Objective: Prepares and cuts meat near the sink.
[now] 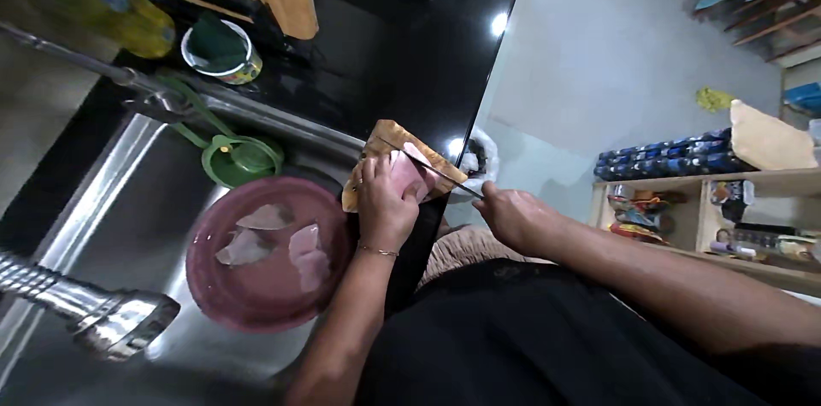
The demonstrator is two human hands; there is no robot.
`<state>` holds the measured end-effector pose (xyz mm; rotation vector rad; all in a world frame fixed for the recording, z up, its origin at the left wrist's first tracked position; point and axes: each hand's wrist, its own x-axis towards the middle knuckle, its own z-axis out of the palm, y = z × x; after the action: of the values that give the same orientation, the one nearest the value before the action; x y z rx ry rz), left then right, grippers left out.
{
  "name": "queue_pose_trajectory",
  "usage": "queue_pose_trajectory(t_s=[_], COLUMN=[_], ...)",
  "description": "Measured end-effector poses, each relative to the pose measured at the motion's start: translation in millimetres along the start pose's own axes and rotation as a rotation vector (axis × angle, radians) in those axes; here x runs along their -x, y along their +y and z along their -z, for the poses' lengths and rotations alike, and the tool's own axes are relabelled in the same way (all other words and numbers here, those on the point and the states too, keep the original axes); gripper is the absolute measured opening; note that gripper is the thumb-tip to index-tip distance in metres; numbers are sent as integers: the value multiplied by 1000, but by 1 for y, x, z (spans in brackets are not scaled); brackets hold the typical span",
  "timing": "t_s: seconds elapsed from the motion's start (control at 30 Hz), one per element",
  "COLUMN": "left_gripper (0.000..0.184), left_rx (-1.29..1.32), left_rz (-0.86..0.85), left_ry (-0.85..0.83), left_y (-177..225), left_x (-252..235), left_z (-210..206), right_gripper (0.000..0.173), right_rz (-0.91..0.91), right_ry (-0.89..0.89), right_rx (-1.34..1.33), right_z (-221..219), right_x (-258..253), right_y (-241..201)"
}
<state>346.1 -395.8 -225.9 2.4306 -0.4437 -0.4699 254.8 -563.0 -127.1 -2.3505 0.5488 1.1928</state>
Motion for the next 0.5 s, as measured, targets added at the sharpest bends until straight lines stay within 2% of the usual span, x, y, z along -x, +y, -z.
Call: queue_pose_trajectory(t_s=[0.2,0.3,0.5], left_gripper=[67,65,65], left_rx=[-19,-12,29], left_rz=[-5,-8,-45], left_ry=[24,44,56], left_y=[0,0,-5], left_x=[1,1,1], left_z=[-2,-3,-6], right_gripper=[41,41,45], right_rz=[91,94,-27], right_ry=[26,12,-49], right_rx=[36,31,32], right_z=[7,0,-4], right_x=[-44,-33,-6], right_y=[-16,-9,15])
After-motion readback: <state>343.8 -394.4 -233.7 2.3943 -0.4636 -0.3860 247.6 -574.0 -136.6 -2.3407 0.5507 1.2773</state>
